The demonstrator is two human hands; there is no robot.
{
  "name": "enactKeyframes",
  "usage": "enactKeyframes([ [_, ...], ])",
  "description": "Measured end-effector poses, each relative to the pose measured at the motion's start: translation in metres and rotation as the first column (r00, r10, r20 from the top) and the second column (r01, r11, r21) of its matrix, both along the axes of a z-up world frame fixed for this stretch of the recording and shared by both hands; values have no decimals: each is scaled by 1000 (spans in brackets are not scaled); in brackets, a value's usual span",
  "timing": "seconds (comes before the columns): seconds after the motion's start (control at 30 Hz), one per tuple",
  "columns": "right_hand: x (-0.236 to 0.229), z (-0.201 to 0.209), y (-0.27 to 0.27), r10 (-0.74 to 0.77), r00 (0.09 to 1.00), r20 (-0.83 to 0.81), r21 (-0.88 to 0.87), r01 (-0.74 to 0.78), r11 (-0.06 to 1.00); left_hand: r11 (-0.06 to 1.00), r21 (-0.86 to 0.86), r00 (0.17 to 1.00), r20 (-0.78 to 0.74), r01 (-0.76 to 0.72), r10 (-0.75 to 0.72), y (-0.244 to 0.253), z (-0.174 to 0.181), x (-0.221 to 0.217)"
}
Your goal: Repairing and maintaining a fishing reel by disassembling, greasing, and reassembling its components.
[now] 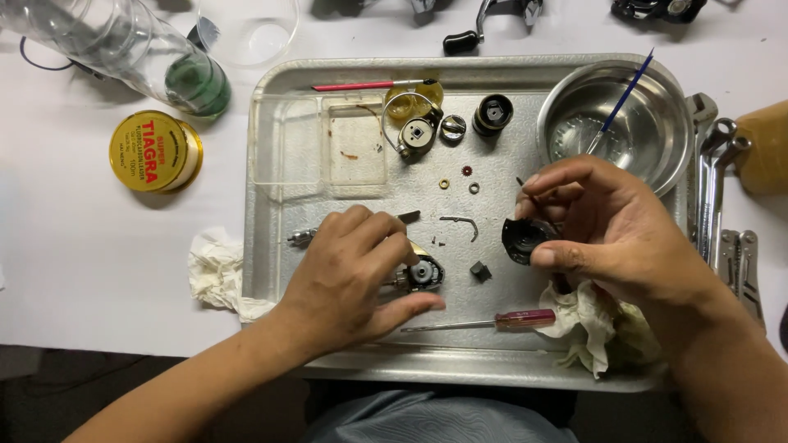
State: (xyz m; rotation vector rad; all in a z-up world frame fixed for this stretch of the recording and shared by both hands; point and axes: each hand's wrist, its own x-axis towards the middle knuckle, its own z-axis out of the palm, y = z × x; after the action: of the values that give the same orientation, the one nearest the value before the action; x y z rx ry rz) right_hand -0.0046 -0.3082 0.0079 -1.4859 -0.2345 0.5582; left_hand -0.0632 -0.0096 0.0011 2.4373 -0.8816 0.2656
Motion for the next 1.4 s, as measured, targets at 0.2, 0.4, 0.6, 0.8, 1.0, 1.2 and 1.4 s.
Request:
enactKeyframes([
  [0.2,-4,-12,-3,-65,997,44,61,62,996,984,170,998,-19,56,-53,-24,4,48],
  [0.4,-8,-7,-4,-68,998,1,1,68,998,929,336,988,-31,156,-154,-54,-22,79],
  [0.6,-11,-3,0,-84,996,-39,-137,78,988,905,398,985,14,151,-171,-59,-32,79],
  [0.8,-10,-2,3,-83,996,43,-171,89,981,932,323,986,-49,164,-157,-58,-34,74],
  [1.0,-15,2,12,63,939,338,-347,62,936,982,154,989,-115,109,-92,-42,-22,70],
  [1.2,-16,3,22,240,737,631,-457,103,883,990,126,936,-351,66,-18,-10,19,71],
  [1.4,-17,2,27,323,661,677,-514,111,851,984,-67,933,-315,163,-176,2,28,66],
])
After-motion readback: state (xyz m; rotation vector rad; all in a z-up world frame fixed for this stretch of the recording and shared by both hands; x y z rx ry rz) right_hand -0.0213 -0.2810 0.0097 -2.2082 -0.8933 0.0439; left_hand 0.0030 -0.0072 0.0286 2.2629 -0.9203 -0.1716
